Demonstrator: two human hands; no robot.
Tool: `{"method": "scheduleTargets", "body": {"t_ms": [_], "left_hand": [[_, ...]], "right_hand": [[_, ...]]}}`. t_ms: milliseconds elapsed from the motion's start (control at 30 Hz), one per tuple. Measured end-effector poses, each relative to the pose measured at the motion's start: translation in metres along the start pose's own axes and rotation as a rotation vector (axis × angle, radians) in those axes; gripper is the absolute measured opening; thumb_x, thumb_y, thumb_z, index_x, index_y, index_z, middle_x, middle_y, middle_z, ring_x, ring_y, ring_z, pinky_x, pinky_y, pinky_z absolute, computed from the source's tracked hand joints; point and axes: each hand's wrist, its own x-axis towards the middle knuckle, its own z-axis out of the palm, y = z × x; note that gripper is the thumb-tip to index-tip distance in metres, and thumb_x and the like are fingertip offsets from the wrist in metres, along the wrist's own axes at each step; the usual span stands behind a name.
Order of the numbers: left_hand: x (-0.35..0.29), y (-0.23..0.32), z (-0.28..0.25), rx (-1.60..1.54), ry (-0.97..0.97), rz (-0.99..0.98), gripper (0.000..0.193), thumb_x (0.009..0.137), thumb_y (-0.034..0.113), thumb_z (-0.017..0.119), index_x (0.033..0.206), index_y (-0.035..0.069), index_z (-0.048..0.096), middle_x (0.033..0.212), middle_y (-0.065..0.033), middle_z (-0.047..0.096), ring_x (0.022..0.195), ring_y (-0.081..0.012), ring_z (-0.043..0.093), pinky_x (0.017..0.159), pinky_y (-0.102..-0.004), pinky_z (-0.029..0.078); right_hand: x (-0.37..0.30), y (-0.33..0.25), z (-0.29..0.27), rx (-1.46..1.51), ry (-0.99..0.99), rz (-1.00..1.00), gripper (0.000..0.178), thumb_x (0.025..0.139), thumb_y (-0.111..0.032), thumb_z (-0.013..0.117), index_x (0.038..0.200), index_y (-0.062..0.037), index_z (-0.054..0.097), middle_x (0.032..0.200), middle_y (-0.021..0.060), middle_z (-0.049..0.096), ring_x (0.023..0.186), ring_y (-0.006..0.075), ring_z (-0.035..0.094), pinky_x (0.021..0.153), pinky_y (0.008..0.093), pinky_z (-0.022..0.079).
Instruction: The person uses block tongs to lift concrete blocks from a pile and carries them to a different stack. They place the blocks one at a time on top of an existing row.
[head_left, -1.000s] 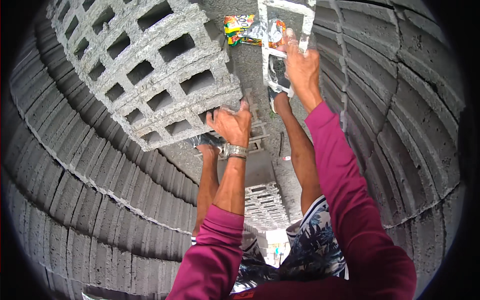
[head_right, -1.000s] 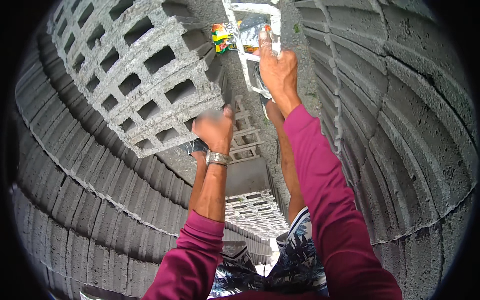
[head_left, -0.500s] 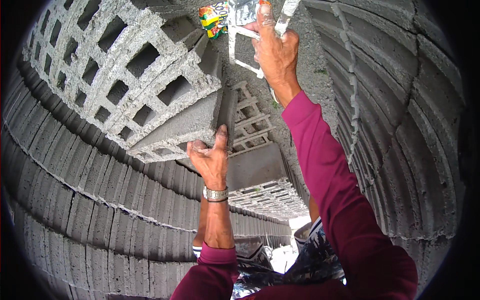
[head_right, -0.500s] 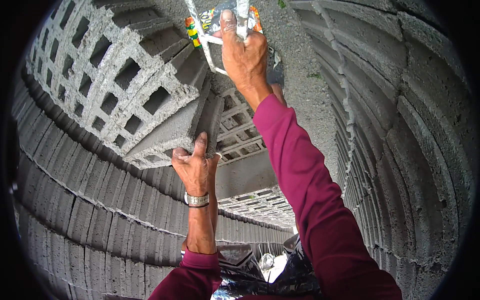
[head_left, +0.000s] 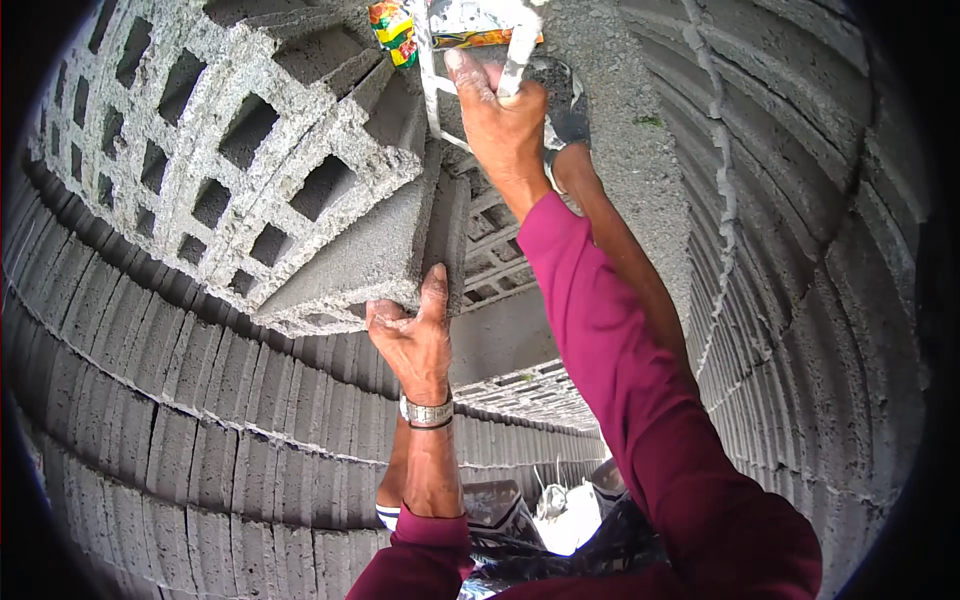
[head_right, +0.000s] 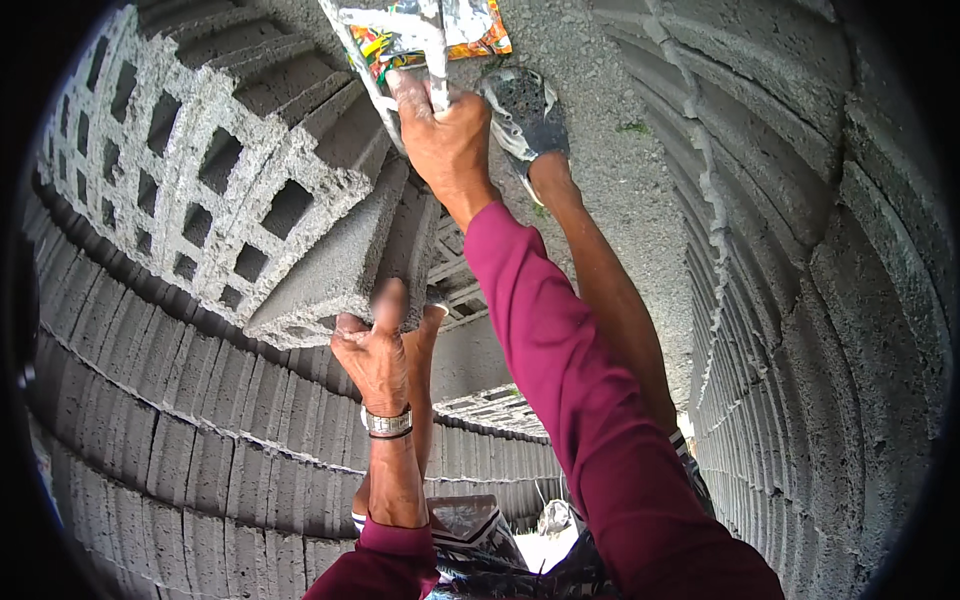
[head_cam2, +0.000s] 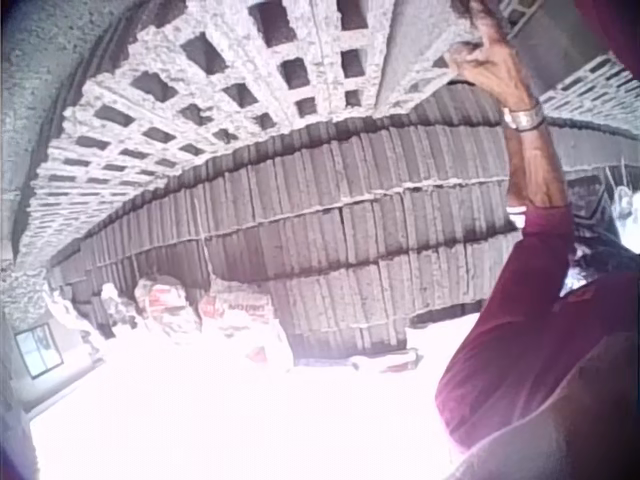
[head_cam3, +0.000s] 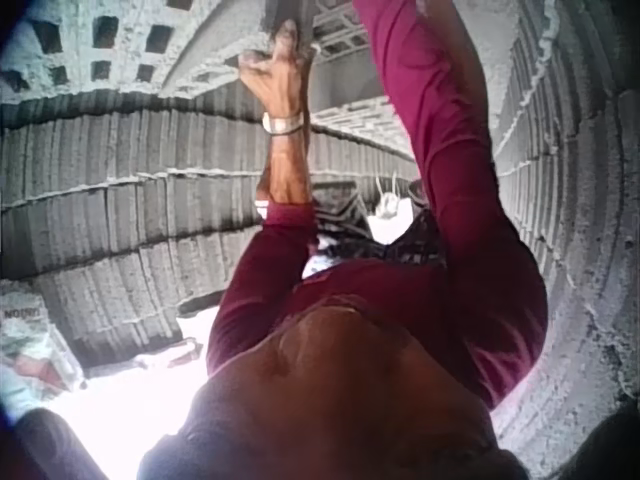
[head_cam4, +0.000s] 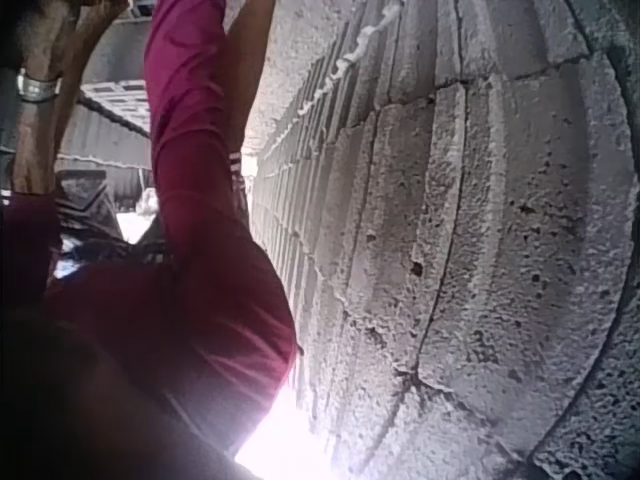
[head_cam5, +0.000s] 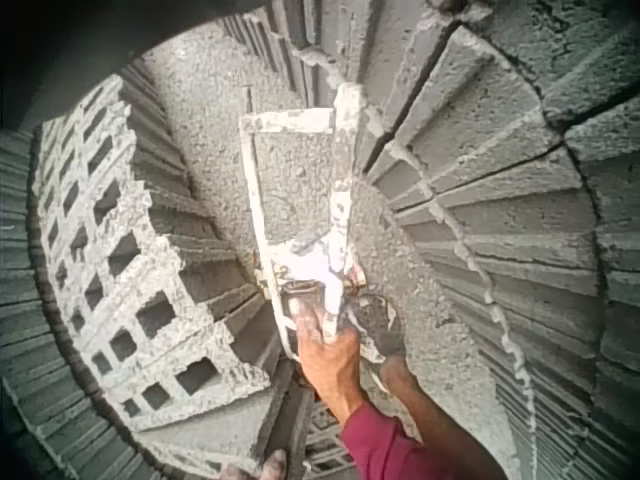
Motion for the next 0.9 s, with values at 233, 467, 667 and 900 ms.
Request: {"method": "scheduleTargets", "body": {"t_ms": [233,467,667,900], "left_hand": [[-0.008,-0.017,-0.005,-0.067,-0.003,0.103,0.03,0.079,0.014,0.084,0.083,-0.003,0.06,0.08,-0.0057,0.064,0.074,-0.0132,0.054,0.07,-0.0285,0.043],[0.004,-0.022,0.013,-0.052,0.005,0.004,0.039,0.078,0.023,0.085,0.072,0.0,0.055,0.072,-0.0058,0.059,0.065,-0.0166,0.052,0.066,-0.0335,0.045],[0.034,0.019,0.025,0.451,-0.008,0.176,0.045,0.081,0.038,0.078,0.079,-0.005,0.064,0.071,-0.0189,0.063,0.072,-0.0356,0.06,0.081,-0.0453,0.046],[0.053,0.09,0.004,0.474,0.323,0.54,0.057,0.079,0.041,0.078,0.106,-0.009,0.068,0.099,-0.0269,0.069,0.094,-0.0415,0.065,0.09,-0.0479,0.048]], "right_hand": [[0.011,-0.03,-0.019,0.086,-0.023,-0.044,0.03,0.092,-0.025,0.069,0.081,0.0026,0.07,0.059,0.008,0.063,0.055,0.0102,0.051,0.056,0.0324,0.044],[-0.016,0.005,-0.024,0.009,-0.015,0.06,0.024,0.093,-0.02,0.071,0.084,0.0021,0.072,0.068,-0.0057,0.058,0.063,0.0028,0.048,0.054,0.0233,0.038],[-0.002,-0.014,-0.032,0.047,0.017,0.242,0.022,0.094,-0.02,0.07,0.09,0.0012,0.073,0.074,-0.0056,0.061,0.061,0.0009,0.048,0.05,0.0202,0.033],[0.029,-0.049,-0.031,-0.032,0.048,0.163,0.028,0.093,-0.024,0.071,0.086,0.0029,0.073,0.068,-0.0016,0.063,0.062,0.0052,0.052,0.056,0.0259,0.041]]}}
